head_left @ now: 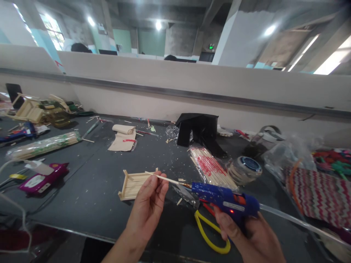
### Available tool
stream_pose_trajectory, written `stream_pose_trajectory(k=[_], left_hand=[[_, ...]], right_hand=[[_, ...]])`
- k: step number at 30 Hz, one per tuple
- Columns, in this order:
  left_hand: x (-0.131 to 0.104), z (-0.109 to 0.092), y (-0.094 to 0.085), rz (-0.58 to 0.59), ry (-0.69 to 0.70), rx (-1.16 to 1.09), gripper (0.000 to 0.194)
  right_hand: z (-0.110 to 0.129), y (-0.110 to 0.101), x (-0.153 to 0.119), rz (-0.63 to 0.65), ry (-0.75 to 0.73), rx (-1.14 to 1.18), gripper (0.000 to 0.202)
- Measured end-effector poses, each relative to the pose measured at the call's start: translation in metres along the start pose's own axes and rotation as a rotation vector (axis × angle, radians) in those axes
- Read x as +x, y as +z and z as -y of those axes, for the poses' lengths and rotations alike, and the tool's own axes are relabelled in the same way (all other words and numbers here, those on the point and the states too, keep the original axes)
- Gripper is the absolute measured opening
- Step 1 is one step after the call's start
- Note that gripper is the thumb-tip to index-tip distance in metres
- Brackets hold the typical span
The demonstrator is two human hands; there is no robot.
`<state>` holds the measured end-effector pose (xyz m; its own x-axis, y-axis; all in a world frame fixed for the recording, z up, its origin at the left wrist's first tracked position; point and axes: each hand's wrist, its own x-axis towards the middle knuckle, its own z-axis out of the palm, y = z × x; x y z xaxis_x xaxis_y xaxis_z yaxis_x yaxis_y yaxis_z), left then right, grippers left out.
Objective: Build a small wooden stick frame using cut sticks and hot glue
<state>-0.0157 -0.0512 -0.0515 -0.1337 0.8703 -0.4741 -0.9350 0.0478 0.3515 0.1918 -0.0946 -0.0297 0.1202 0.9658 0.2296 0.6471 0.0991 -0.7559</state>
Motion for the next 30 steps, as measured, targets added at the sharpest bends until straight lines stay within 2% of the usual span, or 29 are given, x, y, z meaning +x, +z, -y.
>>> stream_pose_trajectory(k=[6, 13, 22, 30], left_hand=[[0.000, 0.000, 0.001, -0.016, 0.004, 0.006, 0.029], [0.001, 0.000, 0.001, -0.018, -0.001, -0.010, 0.029], [0.004, 0.004, 0.001, -0.044, -0.023, -0.060, 0.026], [0.012, 0.007, -0.002, -0.039, -0.001, -0.077, 0.026]], right_hand=[[0.011, 0.002, -0.003, -0.056, 0.089, 0.045, 0.044], [0.008, 0.003, -0.003, -0.063, 0.086, 0.044, 0.041], [0.004, -0.005, 0.004, 0.040, -0.043, 0.013, 0.036], [0.028, -0.021, 0.025, 0.023, -0.110, 0.084, 0.032]])
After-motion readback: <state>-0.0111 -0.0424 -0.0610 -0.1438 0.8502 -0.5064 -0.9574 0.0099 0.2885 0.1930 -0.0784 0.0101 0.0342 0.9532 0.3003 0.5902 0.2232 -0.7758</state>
